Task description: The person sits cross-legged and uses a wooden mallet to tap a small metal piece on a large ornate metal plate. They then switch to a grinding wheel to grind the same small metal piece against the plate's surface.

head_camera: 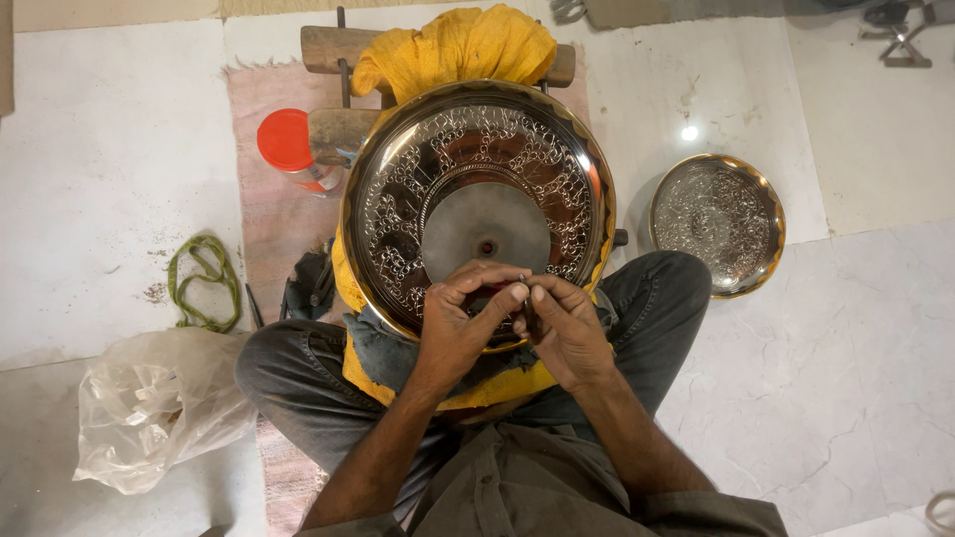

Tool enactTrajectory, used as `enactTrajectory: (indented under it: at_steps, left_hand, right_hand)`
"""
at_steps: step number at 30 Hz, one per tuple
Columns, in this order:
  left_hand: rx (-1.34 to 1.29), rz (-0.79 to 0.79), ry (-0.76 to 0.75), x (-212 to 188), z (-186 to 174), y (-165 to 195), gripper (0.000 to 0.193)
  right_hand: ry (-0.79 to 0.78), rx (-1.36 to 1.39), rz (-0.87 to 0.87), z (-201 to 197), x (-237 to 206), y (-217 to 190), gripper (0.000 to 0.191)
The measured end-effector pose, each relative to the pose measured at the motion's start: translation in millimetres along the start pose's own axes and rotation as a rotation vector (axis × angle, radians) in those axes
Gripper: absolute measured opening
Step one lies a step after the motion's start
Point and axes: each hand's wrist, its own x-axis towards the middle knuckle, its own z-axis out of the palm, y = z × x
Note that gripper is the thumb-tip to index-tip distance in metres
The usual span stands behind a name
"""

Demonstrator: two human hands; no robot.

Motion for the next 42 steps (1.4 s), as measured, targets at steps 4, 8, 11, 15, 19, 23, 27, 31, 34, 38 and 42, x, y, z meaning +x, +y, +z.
enactTrajectory:
  at_steps: [4,8,11,15,19,23,27,31,34,38,42]
  left_hand:
    - [0.209,0.098,-0.006,7,-4,1,0.025]
    - [0.861,0.349,0.031,26,-17,12,0.058]
    - [1.135,0.384,-0.114,44,-27,23,0.100]
    - [1.254,0.336,-0.255,56,-31,28,0.119]
    - [1.232,0.358,-0.239,56,-32,24,0.118]
    - [1.235,0.336,-0.238,56,-32,19,0.121]
    - [1.235,0.355,-0.229,54,-32,19,0.119]
    - [1.238,0.340,-0.213,53,-30,18,0.118]
    - [1.225,0.335,-0.199,53,-28,18,0.119]
    - [1.241,0.341,-0.195,53,-29,18,0.118]
    - [1.247,0.342,-0.208,53,-30,18,0.119]
  right_hand:
    - [0.055,-0.107,-0.051,9,4,-13,0.018]
    - [0.215,-0.684,-0.270,21,12,-35,0.018]
    - [0.284,-1.154,-0.414,30,18,-44,0.020]
    - [0.293,-1.390,-0.532,40,24,-44,0.019]
    - [0.297,-1.496,-0.593,47,26,-43,0.018]
    - [0.306,-1.756,-0.774,52,23,-38,0.018]
    - [0.322,-1.869,-0.769,51,25,-31,0.019]
    - [0.318,-1.890,-0.776,45,24,-30,0.017]
    - [0.320,-1.874,-0.739,48,16,-33,0.017]
    - [0.332,-1.825,-0.749,60,13,-38,0.016]
    - [0.347,-1.845,-0.791,65,30,-43,0.016]
